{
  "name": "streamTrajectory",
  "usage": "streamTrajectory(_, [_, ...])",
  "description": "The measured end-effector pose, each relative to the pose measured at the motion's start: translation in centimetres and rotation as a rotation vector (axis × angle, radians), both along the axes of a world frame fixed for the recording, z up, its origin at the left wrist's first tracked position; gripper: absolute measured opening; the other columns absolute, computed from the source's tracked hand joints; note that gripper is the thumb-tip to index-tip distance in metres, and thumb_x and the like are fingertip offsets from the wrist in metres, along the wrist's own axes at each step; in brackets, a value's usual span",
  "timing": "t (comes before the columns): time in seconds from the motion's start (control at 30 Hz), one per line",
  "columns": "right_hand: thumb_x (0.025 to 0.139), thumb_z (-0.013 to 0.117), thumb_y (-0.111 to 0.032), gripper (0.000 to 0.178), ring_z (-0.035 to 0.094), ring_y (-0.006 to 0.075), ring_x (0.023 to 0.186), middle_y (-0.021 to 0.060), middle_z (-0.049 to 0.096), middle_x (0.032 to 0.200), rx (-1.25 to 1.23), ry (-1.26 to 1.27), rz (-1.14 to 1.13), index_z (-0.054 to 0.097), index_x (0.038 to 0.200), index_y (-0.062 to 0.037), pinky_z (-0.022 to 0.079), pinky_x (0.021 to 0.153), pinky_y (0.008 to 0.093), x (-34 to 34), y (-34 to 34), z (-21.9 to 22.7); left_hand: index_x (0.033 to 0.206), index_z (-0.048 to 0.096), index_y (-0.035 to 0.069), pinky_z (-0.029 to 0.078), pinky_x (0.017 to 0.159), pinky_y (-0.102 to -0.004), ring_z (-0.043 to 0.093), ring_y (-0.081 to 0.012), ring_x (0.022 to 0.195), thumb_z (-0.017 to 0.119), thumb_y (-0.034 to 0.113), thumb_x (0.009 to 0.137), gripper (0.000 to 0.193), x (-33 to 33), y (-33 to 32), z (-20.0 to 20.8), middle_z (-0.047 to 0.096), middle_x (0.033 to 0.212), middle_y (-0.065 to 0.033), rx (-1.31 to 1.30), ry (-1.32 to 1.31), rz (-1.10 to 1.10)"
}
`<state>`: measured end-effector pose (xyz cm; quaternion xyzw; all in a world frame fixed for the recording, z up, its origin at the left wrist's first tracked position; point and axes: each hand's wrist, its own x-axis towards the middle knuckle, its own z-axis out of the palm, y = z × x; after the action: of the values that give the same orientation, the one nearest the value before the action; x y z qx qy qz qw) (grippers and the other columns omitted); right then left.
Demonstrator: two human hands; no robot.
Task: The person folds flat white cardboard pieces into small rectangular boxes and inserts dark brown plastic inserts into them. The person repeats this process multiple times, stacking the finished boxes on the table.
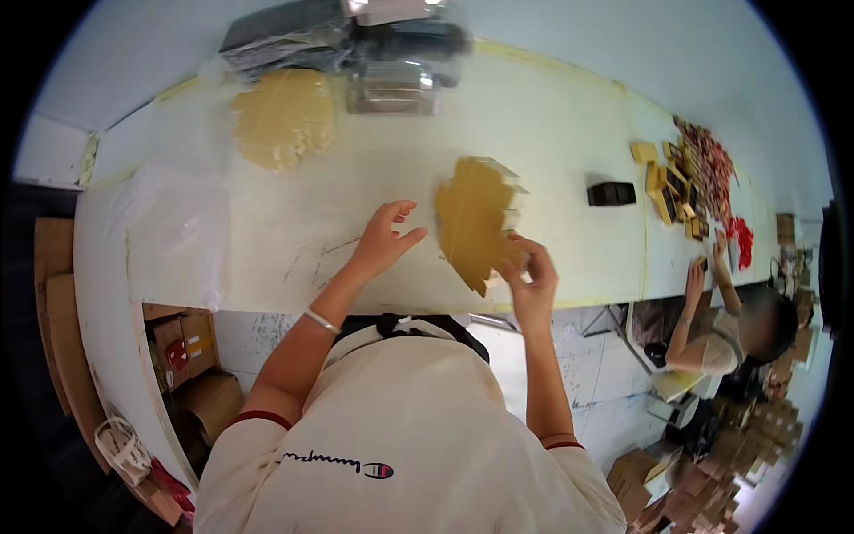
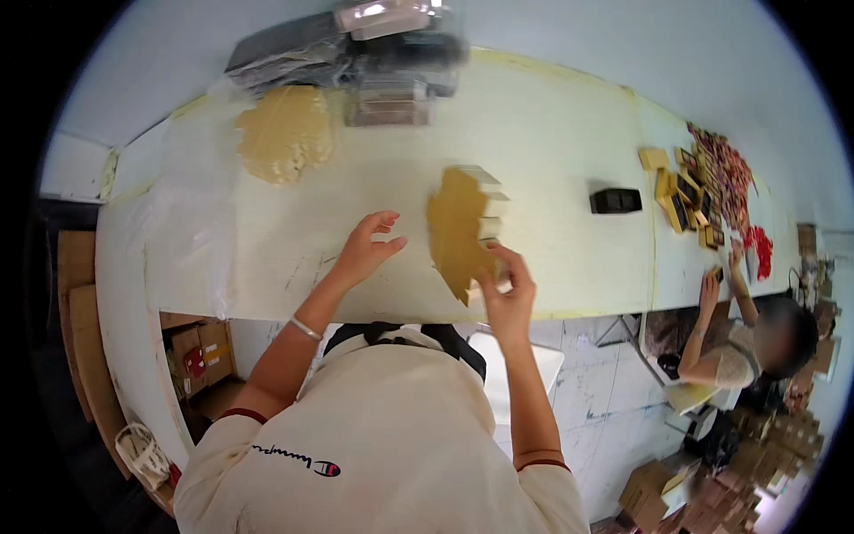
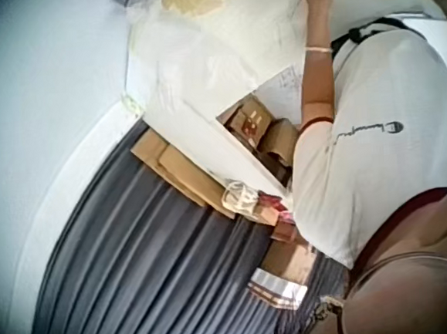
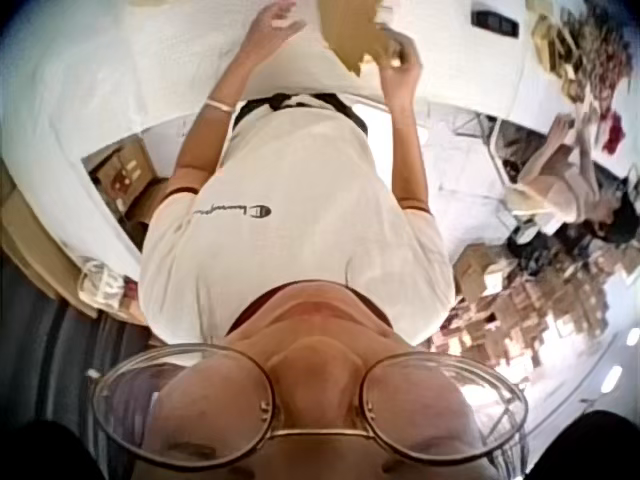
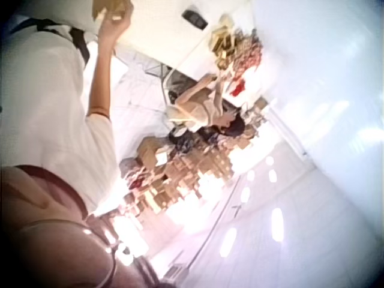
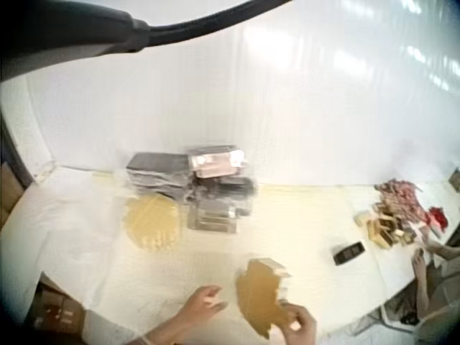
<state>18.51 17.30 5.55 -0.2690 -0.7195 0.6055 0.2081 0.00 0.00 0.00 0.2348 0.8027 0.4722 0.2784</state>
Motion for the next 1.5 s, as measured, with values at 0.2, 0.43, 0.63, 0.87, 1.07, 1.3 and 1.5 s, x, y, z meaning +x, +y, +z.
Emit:
streamTrajectory(0.2, [0.072,0.064,0.008,0.034,0.058,0.0338,0.106,0.0159,0.059,0.119,0.568,0.009,0.156,0.057,0.105,-0.0016,0.047,0.088,0.0376,2.9,-2.0,0.5,0.113,0.051,0.005,0.053,0.075,-0.0314,0.060,-0.0197,0.092,0.065,0.001,0.079,0.037,5.3,6.8,-2.5,0.058,0.103,-0.0081,0.223,0.002,0.123])
streamTrajectory(0.43, [0.071,0.064,0.003,0.057,0.045,0.0441,0.118,0.0261,0.033,0.143,0.586,-0.092,0.295,0.045,0.124,-0.0026,0.044,0.093,0.0473,6.7,-5.0,-1.4,0.102,0.054,0.001,0.054,0.070,-0.0305,0.063,-0.0183,0.078,0.061,-0.007,0.078,0.026,5.7,4.6,-3.2,0.061,0.095,-0.0092,0.180,-0.061,0.314])
streamTrajectory(0.63, [0.073,0.062,0.005,0.079,0.037,0.0451,0.127,0.0251,0.032,0.144,0.450,-0.147,0.273,0.026,0.143,-0.0038,0.038,0.100,0.0467,8.7,-3.8,-2.4,0.104,0.059,-0.001,0.054,0.072,-0.0304,0.065,-0.0169,0.086,0.063,-0.005,0.080,0.025,9.6,4.4,-1.7,0.064,0.097,-0.0079,0.251,-0.152,0.153])
streamTrajectory(0.87, [0.071,0.060,0.007,0.077,0.039,0.0437,0.126,0.0259,0.033,0.143,0.551,-0.117,0.309,0.027,0.140,0.0006,0.037,0.102,0.0452,9.9,-3.7,-3.6,0.093,0.057,0.000,0.054,0.072,-0.0315,0.067,-0.0204,0.079,0.064,-0.006,0.077,0.018,8.9,4.5,-2.8,0.066,0.084,-0.0113,0.196,0.219,0.066])
streamTrajectory(1.07, [0.070,0.069,-0.002,0.090,0.045,0.0411,0.122,0.0250,0.044,0.133,0.427,-0.248,0.125,0.021,0.145,0.0002,0.040,0.099,0.0412,9.1,-4.6,-4.0,0.093,0.054,0.002,0.044,0.057,-0.0231,0.052,-0.0072,0.061,0.061,-0.006,0.075,0.021,8.0,4.8,-3.9,0.051,0.069,-0.0011,0.233,0.029,0.109])
streamTrajectory(1.3, [0.068,0.079,-0.015,0.094,0.056,0.0393,0.102,0.0224,0.051,0.118,0.705,-0.351,0.061,0.025,0.142,0.0024,0.048,0.081,0.0428,3.9,-3.5,-0.5,0.072,0.059,0.002,0.040,0.055,-0.0286,0.050,-0.0105,0.061,0.065,0.016,0.077,0.016,7.8,4.7,-1.7,0.058,0.068,-0.0034,0.325,-0.431,-0.352])
streamTrajectory(1.5, [0.075,0.073,-0.009,0.088,0.056,0.0379,0.094,0.0201,0.053,0.111,0.682,-0.377,0.148,0.020,0.144,0.0022,0.050,0.074,0.0417,3.9,-4.0,-0.6,0.066,0.059,0.002,0.040,0.055,-0.0301,0.051,-0.0120,0.058,0.068,0.027,0.078,0.029,5.5,7.0,5.3,0.055,0.060,-0.0034,0.025,-0.085,-0.236])
